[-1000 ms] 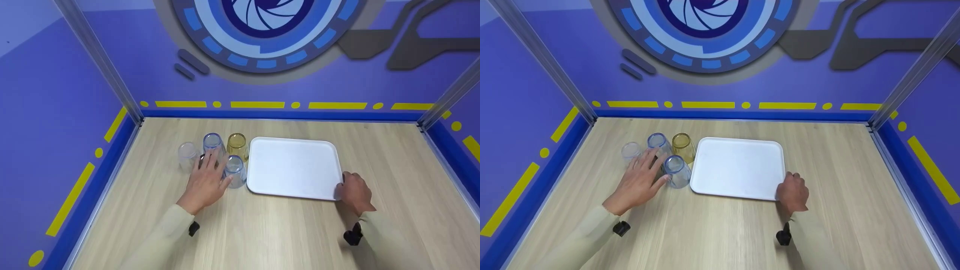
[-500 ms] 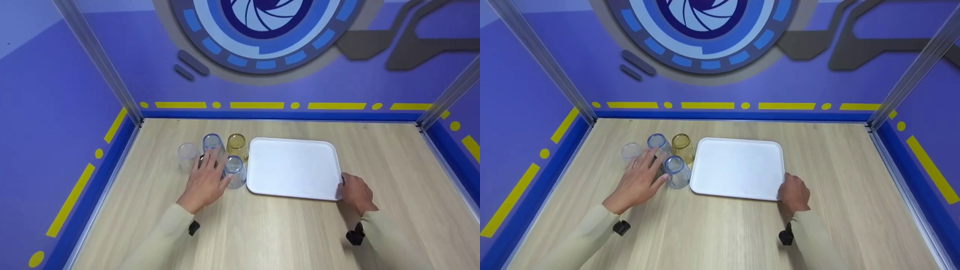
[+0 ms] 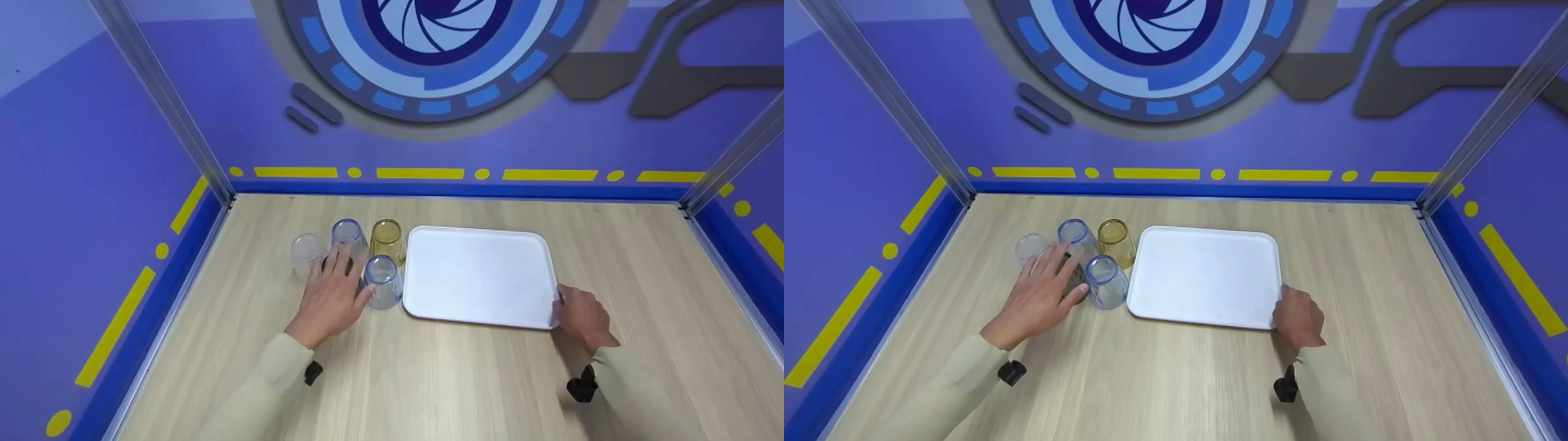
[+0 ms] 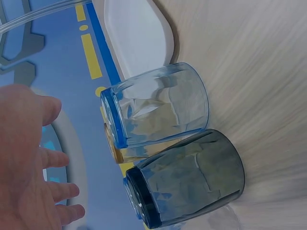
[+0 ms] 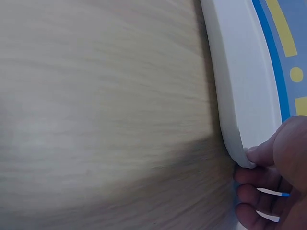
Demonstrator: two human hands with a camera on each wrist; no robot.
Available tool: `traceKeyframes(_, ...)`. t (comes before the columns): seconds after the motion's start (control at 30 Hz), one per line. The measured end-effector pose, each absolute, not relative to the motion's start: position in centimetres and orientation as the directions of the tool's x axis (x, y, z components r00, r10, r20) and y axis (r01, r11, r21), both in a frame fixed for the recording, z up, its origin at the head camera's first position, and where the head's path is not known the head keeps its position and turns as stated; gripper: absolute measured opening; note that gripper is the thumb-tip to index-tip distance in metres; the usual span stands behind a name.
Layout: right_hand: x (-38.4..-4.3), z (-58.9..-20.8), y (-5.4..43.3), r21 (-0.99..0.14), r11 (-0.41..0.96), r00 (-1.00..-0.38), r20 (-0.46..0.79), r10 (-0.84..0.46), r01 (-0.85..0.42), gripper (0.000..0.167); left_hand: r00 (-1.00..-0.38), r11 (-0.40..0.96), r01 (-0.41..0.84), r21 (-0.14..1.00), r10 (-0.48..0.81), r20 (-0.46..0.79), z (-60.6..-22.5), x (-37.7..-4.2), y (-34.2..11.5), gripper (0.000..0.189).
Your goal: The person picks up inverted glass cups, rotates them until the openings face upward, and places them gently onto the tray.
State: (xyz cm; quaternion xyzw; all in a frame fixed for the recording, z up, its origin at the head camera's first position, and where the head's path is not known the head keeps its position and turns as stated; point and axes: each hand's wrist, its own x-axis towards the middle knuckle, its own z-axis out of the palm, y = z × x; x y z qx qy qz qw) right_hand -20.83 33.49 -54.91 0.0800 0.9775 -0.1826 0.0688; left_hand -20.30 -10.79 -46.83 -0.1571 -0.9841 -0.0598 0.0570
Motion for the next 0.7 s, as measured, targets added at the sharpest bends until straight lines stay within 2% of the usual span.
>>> traceKeyframes(0.4,-20.72,-54.70,34.07,-0.357,0.914,-0.976,-0.169,0.138,0.192,0.050,-0.953,0.950,0.290,0.115,0.275,0.128,-47.10,-21.02,-11.32,0.063)
traceKeyframes(0.7,-20.86,-55.41,33.33,-0.291,0.931,-0.969,-0.174,0.174,0.219,0.045,-0.958,0.954,0.277,0.113,0.265,0.107,-47.08,-21.23,-11.65,0.064)
